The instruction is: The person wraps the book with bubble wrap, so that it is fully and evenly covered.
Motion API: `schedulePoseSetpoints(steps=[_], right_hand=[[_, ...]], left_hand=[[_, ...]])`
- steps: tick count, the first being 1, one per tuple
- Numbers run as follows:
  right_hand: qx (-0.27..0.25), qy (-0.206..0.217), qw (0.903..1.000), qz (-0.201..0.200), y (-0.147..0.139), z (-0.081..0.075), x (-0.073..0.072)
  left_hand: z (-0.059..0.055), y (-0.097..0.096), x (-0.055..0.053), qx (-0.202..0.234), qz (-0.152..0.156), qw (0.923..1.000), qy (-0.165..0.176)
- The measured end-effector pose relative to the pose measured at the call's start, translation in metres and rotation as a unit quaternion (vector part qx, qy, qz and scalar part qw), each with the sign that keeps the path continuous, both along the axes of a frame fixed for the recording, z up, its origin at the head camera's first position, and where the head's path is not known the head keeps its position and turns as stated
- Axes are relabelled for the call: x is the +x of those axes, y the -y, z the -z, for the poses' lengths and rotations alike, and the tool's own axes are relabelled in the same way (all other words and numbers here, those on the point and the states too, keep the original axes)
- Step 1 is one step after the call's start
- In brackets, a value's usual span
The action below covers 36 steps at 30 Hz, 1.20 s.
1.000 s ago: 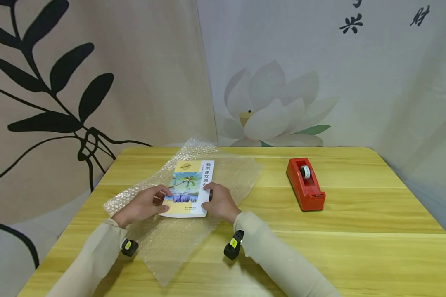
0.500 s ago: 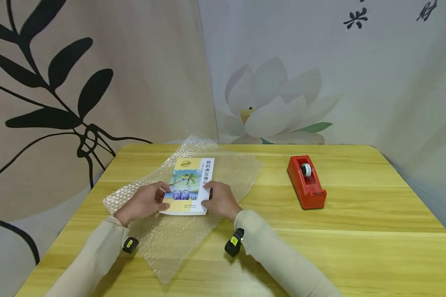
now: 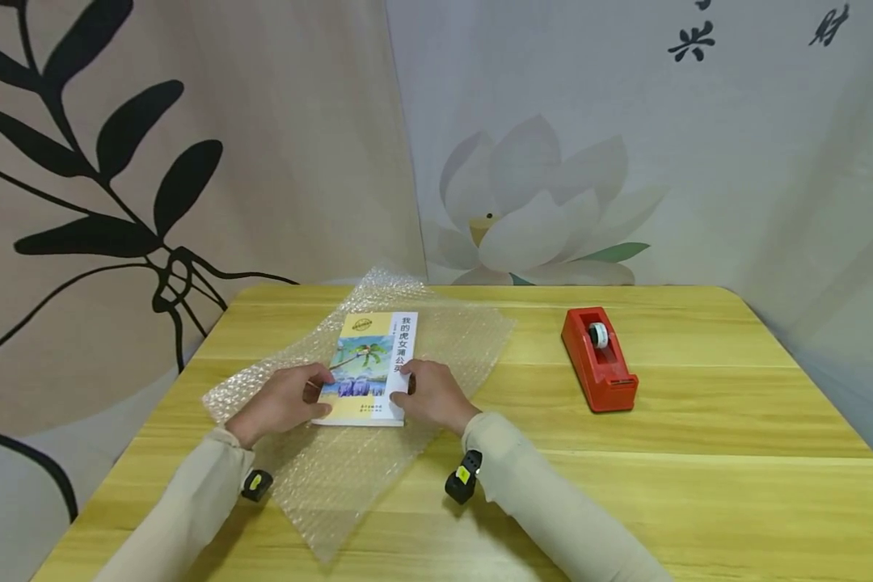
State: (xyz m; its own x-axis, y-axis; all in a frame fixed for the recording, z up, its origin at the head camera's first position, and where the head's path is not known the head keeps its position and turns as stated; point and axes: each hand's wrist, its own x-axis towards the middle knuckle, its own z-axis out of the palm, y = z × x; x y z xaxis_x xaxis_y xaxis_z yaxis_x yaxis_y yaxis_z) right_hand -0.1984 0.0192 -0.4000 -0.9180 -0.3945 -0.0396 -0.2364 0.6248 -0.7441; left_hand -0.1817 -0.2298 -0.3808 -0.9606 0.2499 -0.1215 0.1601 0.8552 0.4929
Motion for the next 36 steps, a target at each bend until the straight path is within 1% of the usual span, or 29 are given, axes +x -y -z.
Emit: schedulePoseSetpoints(steps=[3, 5, 8, 11, 13, 18, 19, 21, 25, 26, 27, 31, 33, 34, 36], right_hand=[[0.006, 0.005, 0.9999, -0.01, -0.001, -0.001, 0.0], [0.02, 0.003, 0.9995, -0.023, -0.002, -0.002, 0.0], [0.061, -0.017, 0.9968, -0.049, -0.001, -0.003, 0.001], [0.117, -0.048, 0.989, -0.075, -0.001, -0.004, 0.005], [0.151, -0.066, 0.9825, -0.086, -0.001, -0.006, 0.009], [0.209, -0.099, 0.9684, -0.095, 0.001, -0.012, 0.02], [0.223, -0.111, 0.9639, -0.095, 0.001, -0.014, 0.023], [0.255, -0.144, 0.9516, -0.093, 0.003, -0.016, 0.028], [0.304, -0.224, 0.9202, -0.105, 0.009, -0.021, 0.04], [0.308, -0.237, 0.9142, -0.115, 0.01, -0.022, 0.043], [0.306, -0.247, 0.9104, -0.129, 0.011, -0.023, 0.045], [0.285, -0.261, 0.8966, -0.216, 0.013, -0.026, 0.054], [0.265, -0.264, 0.8933, -0.249, 0.012, -0.026, 0.058], [0.257, -0.267, 0.8916, -0.26, 0.011, -0.026, 0.06], [0.243, -0.271, 0.8892, -0.277, 0.009, -0.024, 0.064]], left_hand=[[0.0, 0.002, -0.001, 0.005, 0.013, 0.9999, -0.002], [0.0, 0.003, -0.001, 0.006, 0.021, 0.9998, 0.002], [0.0, 0.003, -0.002, 0.006, 0.032, 0.9994, 0.006], [0.0, 0.003, -0.003, 0.001, 0.042, 0.9991, 0.006], [-0.001, 0.003, -0.004, -0.005, 0.049, 0.9988, 0.002], [-0.003, 0.002, -0.004, -0.011, 0.063, 0.998, 0.002], [-0.003, 0.002, -0.005, -0.01, 0.066, 0.9977, 0.003], [-0.003, 0.003, -0.006, -0.009, 0.071, 0.9974, 0.003], [-0.003, 0.006, -0.008, -0.003, 0.084, 0.9964, 0.005], [-0.003, 0.006, -0.009, -0.001, 0.087, 0.9962, 0.006], [-0.003, 0.007, -0.009, 0.001, 0.092, 0.9958, 0.006], [-0.003, 0.01, -0.011, 0.01, 0.094, 0.9954, 0.018], [-0.002, 0.01, -0.012, 0.013, 0.085, 0.9959, 0.028], [-0.002, 0.01, -0.012, 0.014, 0.077, 0.9963, 0.034], [-0.002, 0.01, -0.012, 0.016, 0.072, 0.9963, 0.043]])
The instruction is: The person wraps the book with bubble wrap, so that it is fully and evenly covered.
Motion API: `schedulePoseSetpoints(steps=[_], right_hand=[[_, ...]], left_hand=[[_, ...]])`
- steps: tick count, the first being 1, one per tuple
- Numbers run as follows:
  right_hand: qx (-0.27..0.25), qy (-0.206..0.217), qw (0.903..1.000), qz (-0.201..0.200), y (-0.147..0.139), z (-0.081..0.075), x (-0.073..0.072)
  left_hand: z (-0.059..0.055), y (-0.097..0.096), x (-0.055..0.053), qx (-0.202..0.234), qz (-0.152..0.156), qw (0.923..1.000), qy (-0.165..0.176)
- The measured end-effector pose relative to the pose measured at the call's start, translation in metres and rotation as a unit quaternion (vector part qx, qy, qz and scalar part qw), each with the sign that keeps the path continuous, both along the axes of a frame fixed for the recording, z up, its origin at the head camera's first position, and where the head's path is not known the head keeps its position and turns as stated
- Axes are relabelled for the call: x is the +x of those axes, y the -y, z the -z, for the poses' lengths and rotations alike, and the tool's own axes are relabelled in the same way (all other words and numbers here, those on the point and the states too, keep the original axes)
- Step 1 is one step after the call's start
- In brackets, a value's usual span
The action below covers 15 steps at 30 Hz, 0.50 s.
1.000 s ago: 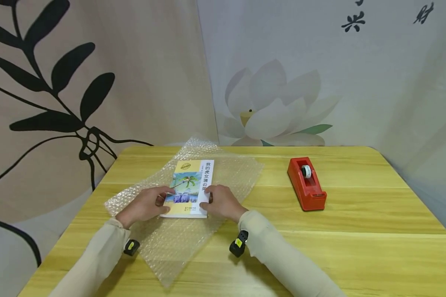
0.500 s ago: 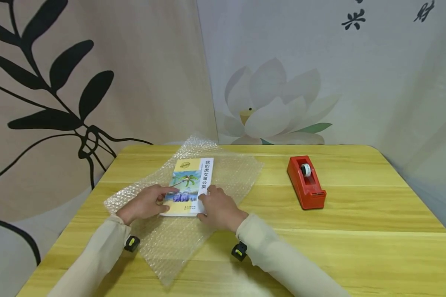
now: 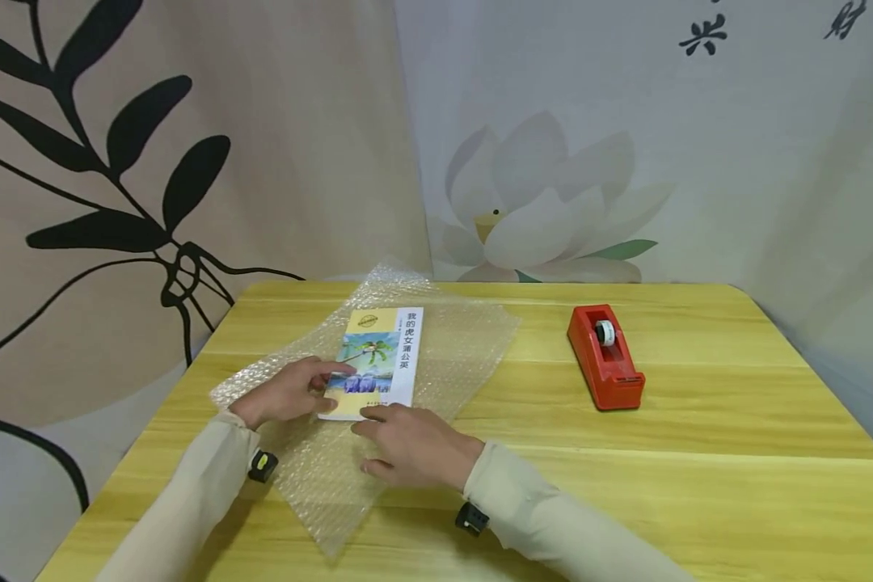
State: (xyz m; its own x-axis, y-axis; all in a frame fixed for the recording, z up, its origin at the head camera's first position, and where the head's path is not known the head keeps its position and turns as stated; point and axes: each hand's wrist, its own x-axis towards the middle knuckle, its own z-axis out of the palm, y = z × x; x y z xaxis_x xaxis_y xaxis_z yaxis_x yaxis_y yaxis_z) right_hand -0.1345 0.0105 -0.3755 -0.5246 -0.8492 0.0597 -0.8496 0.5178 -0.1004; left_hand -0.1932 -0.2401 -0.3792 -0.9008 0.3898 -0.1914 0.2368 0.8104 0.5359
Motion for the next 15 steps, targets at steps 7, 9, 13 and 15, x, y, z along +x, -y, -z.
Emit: schedulePoseSetpoints(steps=[7, 9, 13, 15], right_hand=[[0.033, -0.004, 0.9966, -0.075, -0.007, 0.006, 0.012], [0.049, -0.017, 0.995, -0.086, -0.006, 0.008, 0.014], [0.072, -0.031, 0.9934, -0.083, -0.003, 0.012, 0.016], [0.072, -0.03, 0.994, -0.077, -0.001, 0.015, 0.017]], left_hand=[[-0.001, -0.002, -0.003, 0.016, 0.001, 0.9997, 0.016], [-0.002, -0.002, -0.003, 0.015, 0.002, 0.9998, 0.015], [-0.002, -0.001, -0.004, 0.008, 0.003, 0.9999, 0.008], [-0.001, -0.001, -0.005, 0.004, 0.001, 1.0, 0.005]])
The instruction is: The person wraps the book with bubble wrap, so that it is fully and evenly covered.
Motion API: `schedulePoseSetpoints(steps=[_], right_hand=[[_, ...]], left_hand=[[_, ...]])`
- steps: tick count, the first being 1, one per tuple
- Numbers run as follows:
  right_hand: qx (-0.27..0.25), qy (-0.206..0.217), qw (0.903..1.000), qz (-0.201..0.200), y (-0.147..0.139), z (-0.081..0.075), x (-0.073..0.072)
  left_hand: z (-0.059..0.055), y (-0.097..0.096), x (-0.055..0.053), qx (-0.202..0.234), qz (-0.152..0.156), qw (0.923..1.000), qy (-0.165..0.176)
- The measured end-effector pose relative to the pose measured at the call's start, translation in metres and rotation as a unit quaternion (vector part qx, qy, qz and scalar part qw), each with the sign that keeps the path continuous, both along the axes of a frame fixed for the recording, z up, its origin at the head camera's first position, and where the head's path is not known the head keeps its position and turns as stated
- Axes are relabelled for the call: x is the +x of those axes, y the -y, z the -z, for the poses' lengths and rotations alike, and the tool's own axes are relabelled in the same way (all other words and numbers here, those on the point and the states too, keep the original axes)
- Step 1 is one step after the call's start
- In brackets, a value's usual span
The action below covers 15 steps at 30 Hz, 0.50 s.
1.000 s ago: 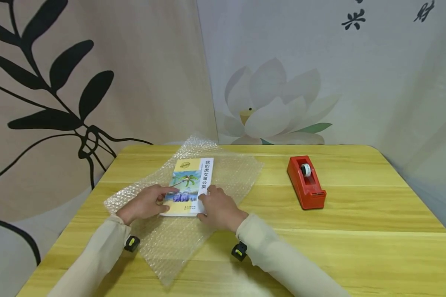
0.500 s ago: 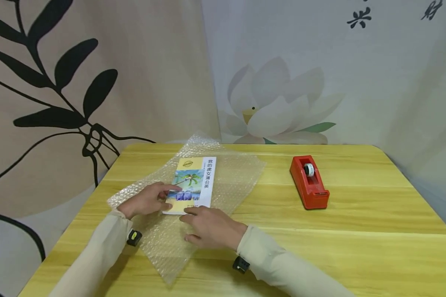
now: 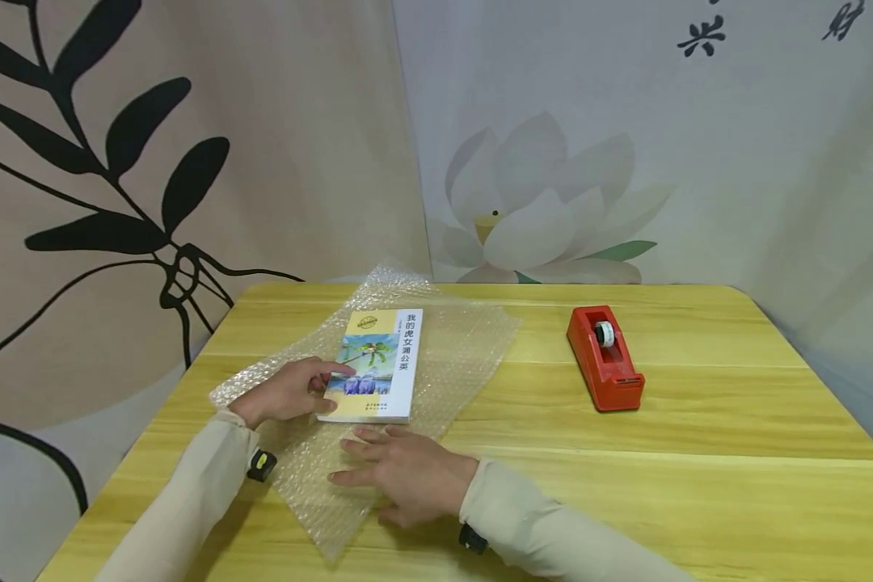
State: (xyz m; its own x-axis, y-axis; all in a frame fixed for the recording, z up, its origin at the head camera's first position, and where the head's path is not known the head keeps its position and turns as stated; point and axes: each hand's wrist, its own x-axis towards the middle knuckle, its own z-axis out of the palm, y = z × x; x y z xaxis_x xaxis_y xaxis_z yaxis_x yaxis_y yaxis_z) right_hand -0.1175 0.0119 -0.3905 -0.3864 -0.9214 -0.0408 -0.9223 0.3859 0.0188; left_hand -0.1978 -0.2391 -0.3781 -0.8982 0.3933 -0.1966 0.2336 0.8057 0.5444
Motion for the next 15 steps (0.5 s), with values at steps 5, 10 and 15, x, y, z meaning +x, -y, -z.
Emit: schedulePoseSetpoints(steps=[5, 10, 15], right_hand=[[-0.011, -0.02, 0.9997, 0.01, 0.0041, 0.008, 0.0013], [-0.025, -0.026, 0.9992, 0.019, 0.0049, 0.01, 0.0003], [-0.065, 0.005, 0.9977, 0.021, 0.0034, 0.0084, -0.0036]], left_hand=[[0.0025, 0.0007, -0.0008, 0.0, 0.001, 1.0, -0.004], [0.0022, 0.0017, -0.0007, -0.008, -0.002, 1.0, -0.004], [0.0005, 0.0034, 0.0005, -0.012, 0.005, 0.9999, -0.006]])
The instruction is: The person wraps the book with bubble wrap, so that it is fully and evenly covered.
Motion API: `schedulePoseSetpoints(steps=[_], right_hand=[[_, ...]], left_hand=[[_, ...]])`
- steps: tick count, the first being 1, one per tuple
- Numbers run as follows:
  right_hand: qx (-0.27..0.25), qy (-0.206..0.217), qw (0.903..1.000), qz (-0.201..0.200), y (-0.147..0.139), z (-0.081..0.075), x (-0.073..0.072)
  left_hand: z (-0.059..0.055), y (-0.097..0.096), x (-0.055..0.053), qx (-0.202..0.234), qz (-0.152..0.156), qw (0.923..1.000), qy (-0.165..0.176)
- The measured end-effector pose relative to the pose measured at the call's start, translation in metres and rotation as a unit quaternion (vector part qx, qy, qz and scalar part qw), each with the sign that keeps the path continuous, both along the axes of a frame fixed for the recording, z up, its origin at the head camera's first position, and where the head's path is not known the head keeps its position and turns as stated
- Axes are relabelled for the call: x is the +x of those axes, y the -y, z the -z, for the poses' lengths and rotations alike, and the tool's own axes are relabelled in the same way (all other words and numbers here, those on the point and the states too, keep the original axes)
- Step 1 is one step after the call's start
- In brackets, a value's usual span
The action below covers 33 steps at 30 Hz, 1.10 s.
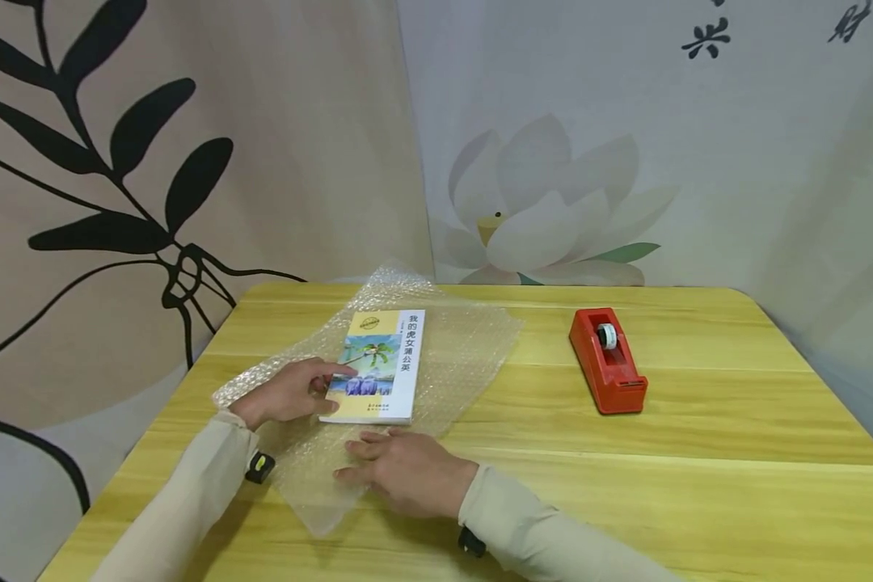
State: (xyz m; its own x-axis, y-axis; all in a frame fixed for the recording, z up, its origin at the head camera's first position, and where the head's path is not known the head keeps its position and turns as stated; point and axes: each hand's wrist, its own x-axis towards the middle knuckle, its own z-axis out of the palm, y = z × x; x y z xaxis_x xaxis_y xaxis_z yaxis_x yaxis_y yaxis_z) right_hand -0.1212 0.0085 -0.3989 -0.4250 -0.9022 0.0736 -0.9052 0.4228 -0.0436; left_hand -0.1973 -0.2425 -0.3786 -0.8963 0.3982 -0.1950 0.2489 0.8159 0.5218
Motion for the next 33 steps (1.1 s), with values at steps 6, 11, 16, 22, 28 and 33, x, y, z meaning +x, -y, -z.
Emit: schedulePoseSetpoints(steps=[6, 11, 16, 22, 28, 33], right_hand=[[-0.024, 0.056, 0.998, 0.017, -0.004, -0.008, -0.002], [-0.047, 0.09, 0.9945, 0.024, -0.003, -0.017, -0.009], [-0.072, 0.142, 0.9867, 0.034, -0.004, -0.029, -0.019], [-0.072, 0.161, 0.9834, 0.042, -0.004, -0.038, -0.028], [-0.072, 0.178, 0.9803, 0.045, -0.003, -0.044, -0.039], [-0.093, 0.206, 0.9728, 0.052, -0.005, -0.047, -0.055]], left_hand=[[0.0, 0.0, -0.001, -0.01, 0.005, 0.9999, 0.002], [0.0, 0.0, 0.0, -0.006, 0.0, 0.9999, 0.016], [-0.001, -0.001, -0.002, -0.013, 0.002, 0.9997, 0.019], [-0.004, -0.004, -0.006, -0.042, 0.001, 0.999, 0.013], [-0.007, -0.002, -0.009, -0.033, 0.018, 0.9988, 0.033], [-0.017, 0.003, -0.014, -0.047, 0.067, 0.994, 0.073]])
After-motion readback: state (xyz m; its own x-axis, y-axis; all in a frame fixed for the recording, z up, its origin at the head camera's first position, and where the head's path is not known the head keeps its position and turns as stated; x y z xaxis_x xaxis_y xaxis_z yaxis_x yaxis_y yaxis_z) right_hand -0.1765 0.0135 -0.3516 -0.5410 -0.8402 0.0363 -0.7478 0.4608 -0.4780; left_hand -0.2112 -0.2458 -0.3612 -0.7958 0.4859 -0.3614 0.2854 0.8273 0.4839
